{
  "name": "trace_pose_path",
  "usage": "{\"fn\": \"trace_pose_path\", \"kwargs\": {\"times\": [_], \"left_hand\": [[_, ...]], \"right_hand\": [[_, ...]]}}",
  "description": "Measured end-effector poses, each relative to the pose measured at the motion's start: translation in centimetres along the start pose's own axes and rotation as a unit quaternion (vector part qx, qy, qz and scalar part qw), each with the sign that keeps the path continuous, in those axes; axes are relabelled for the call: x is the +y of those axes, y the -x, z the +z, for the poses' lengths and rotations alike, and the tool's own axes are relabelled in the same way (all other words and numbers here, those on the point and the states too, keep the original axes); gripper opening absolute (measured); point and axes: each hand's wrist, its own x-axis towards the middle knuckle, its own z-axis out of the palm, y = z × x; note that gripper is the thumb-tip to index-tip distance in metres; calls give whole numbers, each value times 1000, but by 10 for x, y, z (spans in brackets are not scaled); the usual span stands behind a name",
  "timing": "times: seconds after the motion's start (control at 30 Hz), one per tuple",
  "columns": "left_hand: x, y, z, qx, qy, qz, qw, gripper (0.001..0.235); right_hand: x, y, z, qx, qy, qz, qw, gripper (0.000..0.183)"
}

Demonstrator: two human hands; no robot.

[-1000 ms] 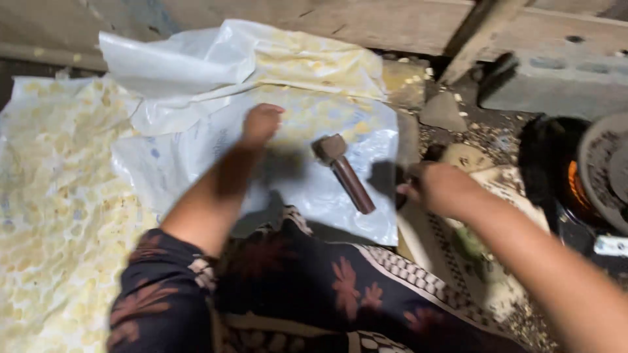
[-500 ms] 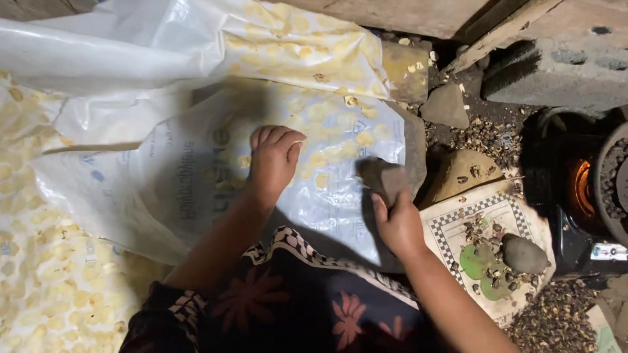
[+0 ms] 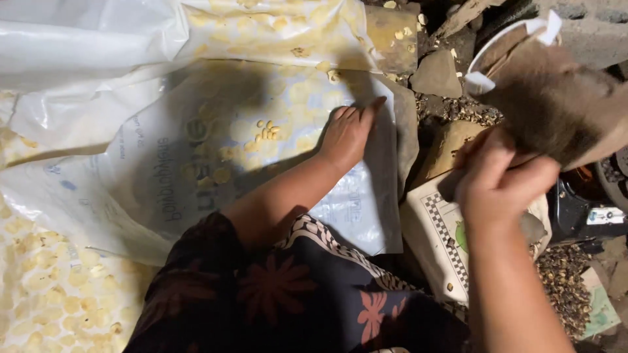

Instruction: The person sits on the floor and uses a stone pestle to crush corn kernels on a patterned board. They then use a hammer to crush more kernels on a white sack and stir a pan of dark kernels on a gas stove with a slotted spoon.

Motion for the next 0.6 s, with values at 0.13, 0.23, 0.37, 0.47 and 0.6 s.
{"fn": "trace_pose_path", "kwargs": {"times": [0.13, 0.23, 0.37, 0.47, 0.6], "left_hand": [[-17, 13, -27, 41, -33, 14, 999, 47], [-45, 38, -91, 70, -93, -22, 993, 46], [-72, 97, -118, 119, -146, -98, 977, 30], [-88, 101, -112, 132, -141, -96, 976, 17], [-91, 96, -119, 124, -63, -112, 984, 16]], "right_hand": [[77, 58, 32, -96, 122, 89, 984, 27], [105, 69, 70, -212, 306, 216, 903, 61], [44, 31, 55, -278, 290, 312, 861, 63], [31, 2, 46, -266, 280, 292, 875, 51], [43, 28, 57, -161, 288, 193, 924, 46]]}}
